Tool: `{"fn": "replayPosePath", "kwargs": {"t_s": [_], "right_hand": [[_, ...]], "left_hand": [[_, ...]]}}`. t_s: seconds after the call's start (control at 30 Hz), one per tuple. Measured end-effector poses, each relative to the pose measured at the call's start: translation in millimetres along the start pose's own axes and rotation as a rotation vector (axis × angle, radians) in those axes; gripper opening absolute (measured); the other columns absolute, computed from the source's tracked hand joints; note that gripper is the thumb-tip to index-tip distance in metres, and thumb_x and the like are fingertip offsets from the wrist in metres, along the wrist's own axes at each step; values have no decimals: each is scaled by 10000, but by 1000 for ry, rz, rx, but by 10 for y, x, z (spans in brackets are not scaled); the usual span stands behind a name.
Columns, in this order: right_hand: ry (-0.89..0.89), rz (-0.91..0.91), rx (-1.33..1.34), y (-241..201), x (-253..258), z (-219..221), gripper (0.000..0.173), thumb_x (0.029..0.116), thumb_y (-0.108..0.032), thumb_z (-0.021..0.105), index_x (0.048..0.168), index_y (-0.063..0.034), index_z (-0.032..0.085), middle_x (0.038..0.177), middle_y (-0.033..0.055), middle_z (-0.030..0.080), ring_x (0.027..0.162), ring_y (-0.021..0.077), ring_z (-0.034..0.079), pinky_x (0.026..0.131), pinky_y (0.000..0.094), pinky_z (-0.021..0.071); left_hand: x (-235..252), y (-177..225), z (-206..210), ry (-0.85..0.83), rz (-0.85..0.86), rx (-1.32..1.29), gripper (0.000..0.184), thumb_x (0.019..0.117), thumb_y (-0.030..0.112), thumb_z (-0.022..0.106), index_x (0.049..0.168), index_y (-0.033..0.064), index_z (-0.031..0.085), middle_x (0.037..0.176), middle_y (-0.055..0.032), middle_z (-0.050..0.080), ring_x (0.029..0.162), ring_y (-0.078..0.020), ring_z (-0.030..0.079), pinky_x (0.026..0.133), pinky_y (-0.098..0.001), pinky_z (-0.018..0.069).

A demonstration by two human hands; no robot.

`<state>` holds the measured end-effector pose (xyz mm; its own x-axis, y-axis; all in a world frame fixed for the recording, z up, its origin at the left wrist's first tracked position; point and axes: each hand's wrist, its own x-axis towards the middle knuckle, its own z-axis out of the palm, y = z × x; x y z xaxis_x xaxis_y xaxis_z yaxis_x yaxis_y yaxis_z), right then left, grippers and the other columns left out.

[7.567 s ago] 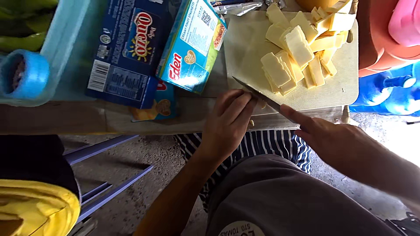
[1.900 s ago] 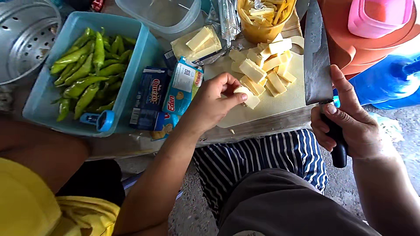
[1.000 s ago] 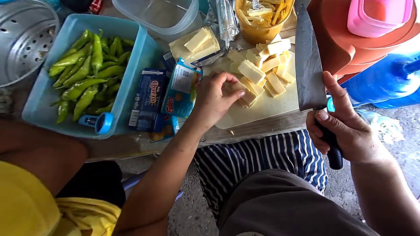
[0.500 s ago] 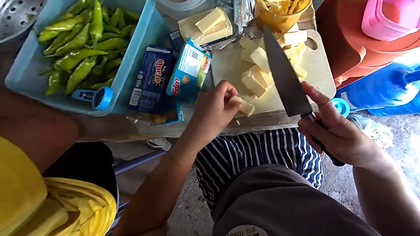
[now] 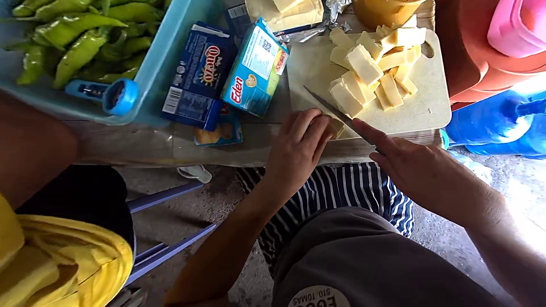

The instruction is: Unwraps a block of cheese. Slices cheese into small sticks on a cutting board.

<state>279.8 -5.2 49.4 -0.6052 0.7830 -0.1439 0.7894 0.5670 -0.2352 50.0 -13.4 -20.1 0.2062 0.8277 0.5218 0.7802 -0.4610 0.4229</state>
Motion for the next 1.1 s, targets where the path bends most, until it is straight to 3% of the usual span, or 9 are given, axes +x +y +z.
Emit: {"fn": "replayPosePath", "kwargs": {"t_s": [0.1,0.23,0.33,0.53,0.67,0.77,0.97,1.1], "right_hand": [[-59,-10,-40,-16,-3,-29,656,1045,-190,539,1635,-285,267,682,86,538,473,262,548,420,389,433],[-13,-9,-33,5,-37,-62,597,1059,-209,476,1627,-275,302,704,73,547,473,250,540,412,392,429],[10,-8,-47,-36,-61,-108,586,1057,-225,472,1621,-269,320,700,70,547,450,241,528,392,381,416],[-105,-9,-161,-74,-98,-153,647,1035,-172,516,1625,-319,295,706,78,516,446,239,515,393,353,403],[-132,31,-224,-121,-121,-179,653,1040,-160,491,1627,-350,277,718,82,499,442,238,503,390,347,387],[-101,15,-219,-133,-130,-161,630,1039,-136,444,1625,-320,302,709,84,485,429,244,481,375,354,369],[-144,54,-204,-115,-68,-39,665,1004,-100,521,1609,-312,345,673,91,501,436,250,511,395,351,392],[-112,9,87,130,-22,-109,540,1067,-290,426,1602,-253,358,616,15,542,471,180,528,435,347,446]], "left_hand": [[-46,-13,72,70,50,39,219,960,131,704,1133,1,741,1156,-174,706,1089,-303,644,968,-307,494],[-100,-59,134,75,110,9,186,977,66,662,1121,3,761,1181,-147,729,1135,-289,655,1024,-319,479],[-113,-84,138,52,117,-23,179,974,49,655,1100,-12,765,1173,-144,739,1148,-287,657,1028,-313,478],[-119,-105,139,48,113,-35,200,967,15,640,1126,-10,759,1171,-131,738,1141,-274,650,1028,-293,469],[-120,-96,144,56,107,-36,205,961,5,641,1127,-8,760,1171,-130,738,1149,-269,648,1035,-287,466],[-119,-89,151,76,105,-33,190,963,14,650,1114,-1,765,1160,-121,743,1142,-262,654,1031,-283,467],[-126,-110,149,74,115,-43,196,961,-5,633,1101,1,768,1149,-129,747,1146,-275,657,1043,-295,467],[-136,-118,159,95,117,-81,167,963,8,643,1069,-10,772,1130,-143,743,1104,-275,659,1007,-304,482]]}}
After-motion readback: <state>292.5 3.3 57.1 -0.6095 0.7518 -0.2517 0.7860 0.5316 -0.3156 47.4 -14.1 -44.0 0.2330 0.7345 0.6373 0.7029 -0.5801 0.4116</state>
